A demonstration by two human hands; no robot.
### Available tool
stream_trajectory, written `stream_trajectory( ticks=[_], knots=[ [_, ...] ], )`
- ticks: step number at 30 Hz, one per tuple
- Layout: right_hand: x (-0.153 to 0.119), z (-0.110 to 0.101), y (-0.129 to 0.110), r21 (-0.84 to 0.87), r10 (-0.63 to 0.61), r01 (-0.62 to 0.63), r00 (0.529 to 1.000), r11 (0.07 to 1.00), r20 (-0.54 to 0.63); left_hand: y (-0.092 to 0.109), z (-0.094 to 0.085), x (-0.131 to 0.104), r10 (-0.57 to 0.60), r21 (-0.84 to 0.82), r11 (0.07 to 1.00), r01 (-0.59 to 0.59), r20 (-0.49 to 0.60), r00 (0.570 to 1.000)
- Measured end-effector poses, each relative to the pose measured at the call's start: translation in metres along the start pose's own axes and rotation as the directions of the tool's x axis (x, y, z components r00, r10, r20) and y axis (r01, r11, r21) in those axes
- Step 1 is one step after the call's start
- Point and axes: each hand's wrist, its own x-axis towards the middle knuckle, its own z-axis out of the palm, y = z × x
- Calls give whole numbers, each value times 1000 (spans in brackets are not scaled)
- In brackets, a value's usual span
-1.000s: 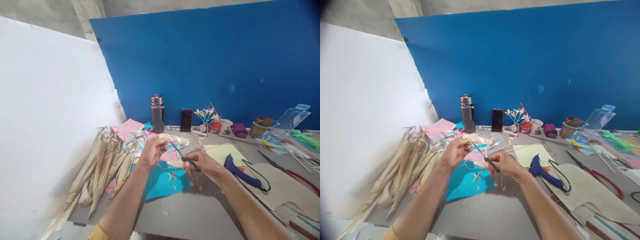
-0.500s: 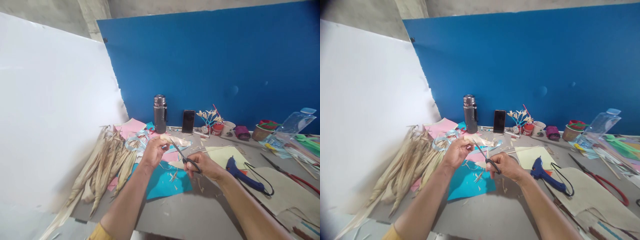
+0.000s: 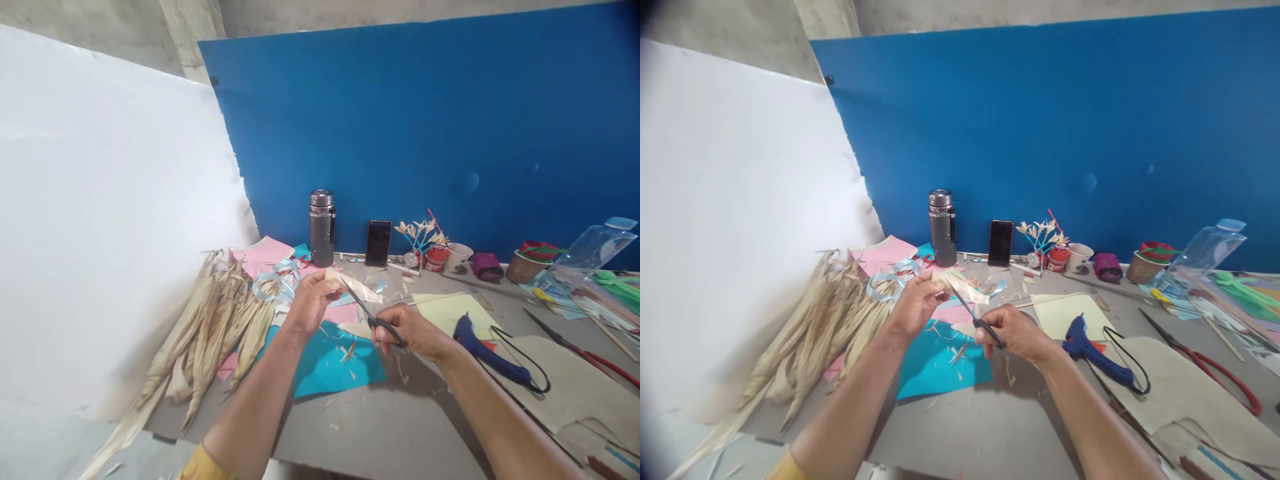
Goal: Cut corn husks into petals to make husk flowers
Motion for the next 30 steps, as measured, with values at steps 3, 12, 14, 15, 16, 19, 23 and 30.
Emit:
stream_trajectory(
  ticks=[3,12,14,15,16,19,23,30],
  knots=[
    [0,0,0,1,-2,2,1000,1000,-6,-2,0,0,-2,-14,1000,2,-10,1000],
    [0,2,-5,23,8,-8,1000,1000,10,1,1,-3,9,-29,1000,-10,-21,1000],
    [0,3,-6,36,4,-5,1000,999,5,1,1,-4,7,-37,999,-7,-18,1000],
    [0,3,-6,40,4,-4,1000,999,1,1,1,-4,9,-42,999,-9,-15,1000],
    [0,4,-6,42,4,-4,1000,999,-3,1,1,-4,14,-46,999,-14,-14,1000],
    [0,4,-6,45,16,-15,1000,999,-7,0,1,-4,28,-59,998,-29,-14,999],
    [0,4,-5,31,13,-13,1000,999,-1,0,1,-4,31,-66,997,-32,-12,999],
    [-2,5,-10,72,-14,12,999,997,34,0,1,-4,40,-34,999,-40,-13,999]
  ],
)
